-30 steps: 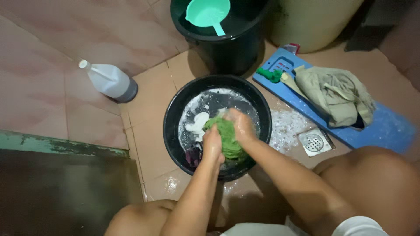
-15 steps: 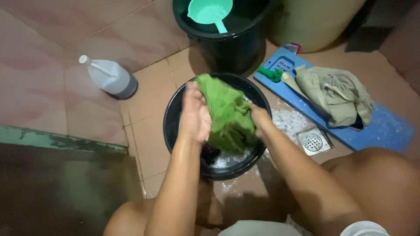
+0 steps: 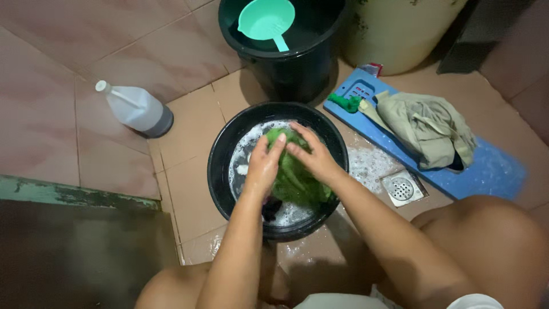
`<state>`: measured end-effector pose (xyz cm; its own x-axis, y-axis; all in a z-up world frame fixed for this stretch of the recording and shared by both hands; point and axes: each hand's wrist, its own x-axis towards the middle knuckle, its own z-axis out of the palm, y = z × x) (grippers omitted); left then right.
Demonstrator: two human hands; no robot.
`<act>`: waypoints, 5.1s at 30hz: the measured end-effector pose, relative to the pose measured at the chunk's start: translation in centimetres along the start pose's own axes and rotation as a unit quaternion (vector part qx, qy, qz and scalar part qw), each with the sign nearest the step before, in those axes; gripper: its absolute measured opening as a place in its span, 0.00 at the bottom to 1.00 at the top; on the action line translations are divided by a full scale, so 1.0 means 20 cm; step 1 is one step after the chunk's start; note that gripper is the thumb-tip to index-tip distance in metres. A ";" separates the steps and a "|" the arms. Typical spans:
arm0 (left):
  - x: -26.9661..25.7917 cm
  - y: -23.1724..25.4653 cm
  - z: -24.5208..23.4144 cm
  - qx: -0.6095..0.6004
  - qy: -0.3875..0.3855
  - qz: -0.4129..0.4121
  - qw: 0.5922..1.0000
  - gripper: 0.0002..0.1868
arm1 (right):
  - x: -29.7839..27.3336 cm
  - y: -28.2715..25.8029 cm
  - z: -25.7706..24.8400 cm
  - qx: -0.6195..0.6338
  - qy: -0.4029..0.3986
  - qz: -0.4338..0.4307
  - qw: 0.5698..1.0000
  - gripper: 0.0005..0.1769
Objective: The person sits on the floor and hand-washes a green cloth in a black basin filled with soapy water. They repeatedly scrub, wring, and rinse the cloth, occasionally adding water from a nearby bucket using a green scoop.
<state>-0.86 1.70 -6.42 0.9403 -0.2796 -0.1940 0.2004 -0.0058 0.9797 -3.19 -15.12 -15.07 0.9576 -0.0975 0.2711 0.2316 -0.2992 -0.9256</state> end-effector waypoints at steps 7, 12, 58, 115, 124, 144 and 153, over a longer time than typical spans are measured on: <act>-0.02 0.13 -0.14 -0.163 0.052 0.135 0.976 0.16 | 0.07 -0.17 -0.13 -0.113 -0.167 0.253 0.946 0.27; 0.07 -0.09 -0.13 -0.386 0.135 -0.203 0.890 0.25 | 0.09 -0.27 -0.17 0.319 -0.050 0.119 0.939 0.15; -0.06 -0.27 -0.20 0.298 -0.178 -0.033 0.937 0.27 | 0.49 -1.24 -0.35 0.175 0.081 -0.110 0.975 0.22; 0.10 -0.39 0.10 -0.392 0.061 -0.259 0.880 0.21 | 0.07 -0.38 0.24 0.003 0.069 0.033 0.997 0.17; 0.05 -0.11 0.09 -0.156 0.034 -0.185 0.970 0.24 | 0.18 -0.02 -0.02 -0.108 0.044 -0.080 0.990 0.22; 0.08 -0.37 -0.21 0.200 -0.084 -0.085 0.972 0.22 | 0.20 -0.31 -0.30 -0.170 -0.127 0.204 0.956 0.22; -0.02 0.08 -0.17 -0.073 -0.011 0.023 0.997 0.18 | 0.07 -0.18 -0.16 0.022 -0.318 0.248 0.915 0.44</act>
<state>-0.03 5.01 -4.91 0.9434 -0.2973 -0.1470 0.1974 0.1472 0.9692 -3.24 -17.14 -10.57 0.8491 0.3653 -0.3816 -0.2659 -0.3288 -0.9062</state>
